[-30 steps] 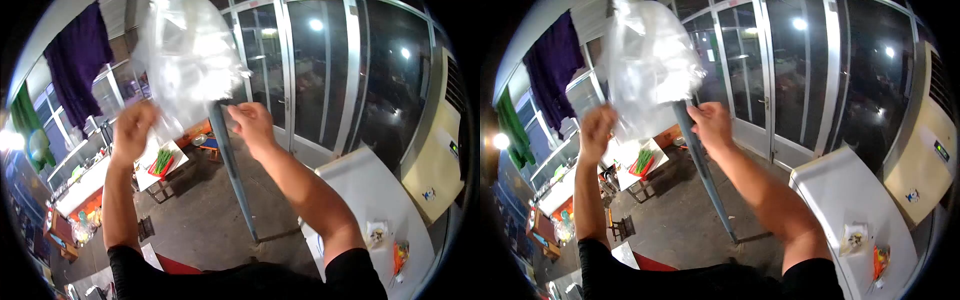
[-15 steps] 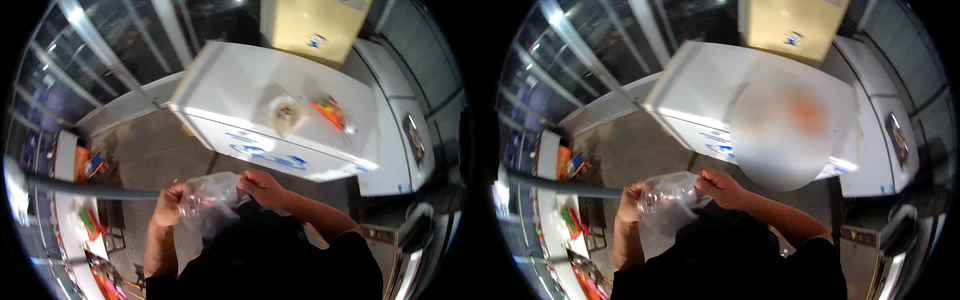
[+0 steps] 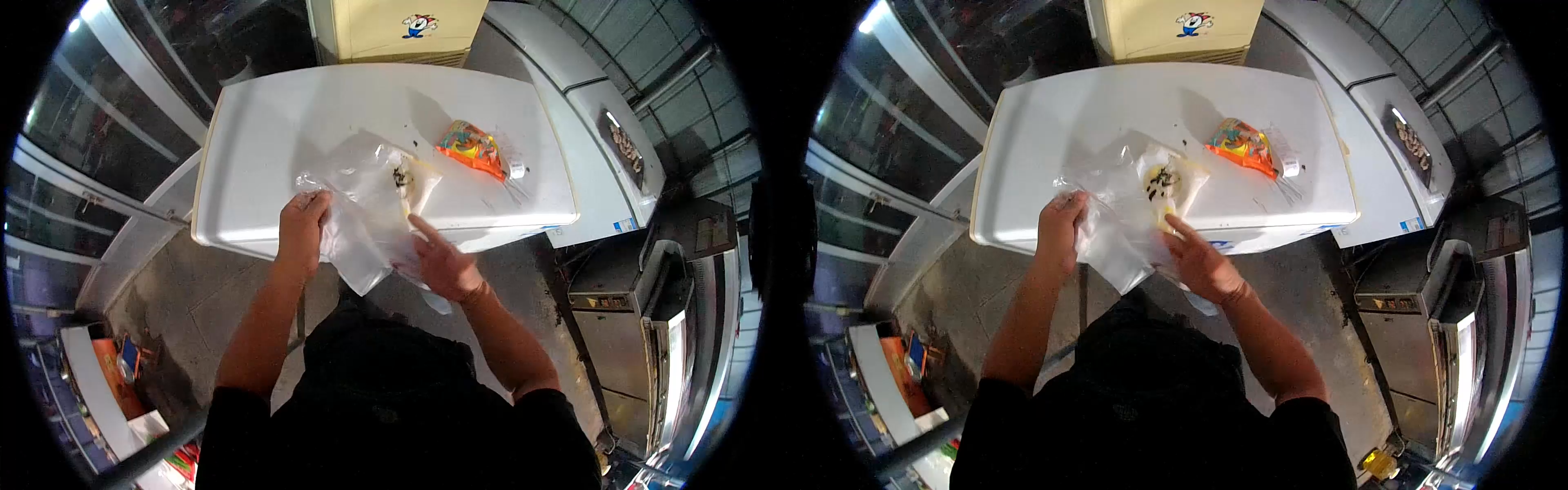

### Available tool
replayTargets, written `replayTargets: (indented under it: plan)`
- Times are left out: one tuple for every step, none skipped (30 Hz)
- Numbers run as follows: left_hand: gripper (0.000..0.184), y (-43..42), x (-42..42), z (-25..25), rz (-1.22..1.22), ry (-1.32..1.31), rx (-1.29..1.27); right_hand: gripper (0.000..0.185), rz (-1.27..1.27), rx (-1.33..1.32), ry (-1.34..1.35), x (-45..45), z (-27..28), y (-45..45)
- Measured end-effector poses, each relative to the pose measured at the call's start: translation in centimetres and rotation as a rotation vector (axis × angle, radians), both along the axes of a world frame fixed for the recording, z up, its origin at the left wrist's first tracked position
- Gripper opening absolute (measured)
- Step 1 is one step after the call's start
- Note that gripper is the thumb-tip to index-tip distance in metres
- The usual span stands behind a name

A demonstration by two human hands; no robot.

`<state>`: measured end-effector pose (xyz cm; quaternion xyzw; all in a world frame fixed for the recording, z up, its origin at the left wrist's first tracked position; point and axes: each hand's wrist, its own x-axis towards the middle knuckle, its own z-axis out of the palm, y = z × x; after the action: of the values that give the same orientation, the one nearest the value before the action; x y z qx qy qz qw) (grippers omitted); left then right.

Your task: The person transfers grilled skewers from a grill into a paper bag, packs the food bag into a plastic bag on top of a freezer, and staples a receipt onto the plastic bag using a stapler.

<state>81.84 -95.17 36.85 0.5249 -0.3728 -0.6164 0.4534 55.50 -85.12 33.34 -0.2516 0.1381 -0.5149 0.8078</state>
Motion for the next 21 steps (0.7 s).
replayTargets:
  plan:
    - [0.013,-2.2,0.5,-1.5,-0.020,-0.022,-0.167,0.105,0.060,-0.239,0.185,0.8,-1.1,-0.4]
    - [0.013,-4.0,1.1,-2.4,-0.035,-0.034,-0.248,0.093,-0.042,-0.215,0.227,2.6,-1.4,-0.8]
    - [0.013,-5.8,1.7,-3.2,-0.050,-0.045,-0.329,0.093,-0.055,-0.209,0.230,3.7,-1.7,-1.8]
    - [0.012,-7.6,2.2,-3.6,-0.028,0.087,-0.165,0.084,-0.050,-0.009,0.501,4.7,-1.7,-3.1]
    - [0.012,-9.3,2.7,-3.5,-0.007,0.213,-0.005,0.076,-0.044,0.194,0.764,5.7,-2.0,-4.5]
    - [0.010,-10.6,3.3,-3.4,-0.033,0.165,-0.001,0.060,-0.177,0.304,0.554,6.7,-3.6,-5.4]
    - [0.010,-11.7,3.5,-2.5,-0.045,0.160,-0.005,0.060,-0.189,0.303,0.546,7.4,-3.3,-6.6]
    - [0.009,-12.6,3.8,-1.7,-0.043,0.156,0.104,0.065,-0.249,0.237,0.569,7.8,-2.9,-7.9]
    - [0.008,-13.1,3.9,-1.0,-0.039,0.149,0.218,0.069,-0.307,0.178,0.592,8.5,-2.6,-8.7]
    - [0.008,-13.7,3.8,-0.6,-0.048,0.144,0.222,0.083,-0.384,0.007,0.752,9.5,-3.5,-9.3]
    - [0.009,-14.3,3.6,-0.3,-0.102,0.207,0.236,0.083,-0.392,0.016,0.749,10.7,-3.3,-10.0]
    - [0.011,-14.7,3.4,0.0,-0.157,0.270,0.250,0.088,-0.344,-0.102,0.954,11.8,-3.0,-10.7]
    - [0.011,-15.0,3.0,0.2,-0.168,0.269,0.252,0.094,-0.291,-0.226,1.160,12.8,-2.9,-11.5]
    - [0.013,-15.2,2.6,0.6,-0.191,0.280,0.227,0.076,-0.273,-0.146,1.222,13.7,-3.5,-12.3]
    - [0.015,-15.5,2.5,0.8,-0.210,0.293,0.200,0.076,-0.276,-0.145,1.227,13.5,-3.5,-13.0]
    - [0.015,-16.1,2.7,0.7,-0.209,0.299,0.199,0.061,-0.240,-0.035,1.116,13.1,-3.4,-13.9]
    - [0.017,-17.1,3.2,0.6,-0.203,0.209,0.127,0.048,-0.205,0.067,1.004,12.8,-3.1,-15.0]
    - [0.019,-17.9,4.0,0.6,-0.195,0.115,0.062,0.032,-0.211,0.060,0.735,11.6,-3.2,-15.3]
    - [0.019,-18.8,5.1,0.5,-0.188,0.116,0.056,0.029,-0.149,0.005,0.932,8.9,-1.7,-15.9]
    - [0.021,-19.7,6.3,0.5,-0.222,0.096,0.118,0.024,-0.132,0.034,0.712,6.2,-1.0,-16.4]
    - [0.023,-20.3,7.2,0.3,-0.260,0.076,0.184,0.017,-0.128,-0.019,0.607,2.9,-1.9,-17.7]
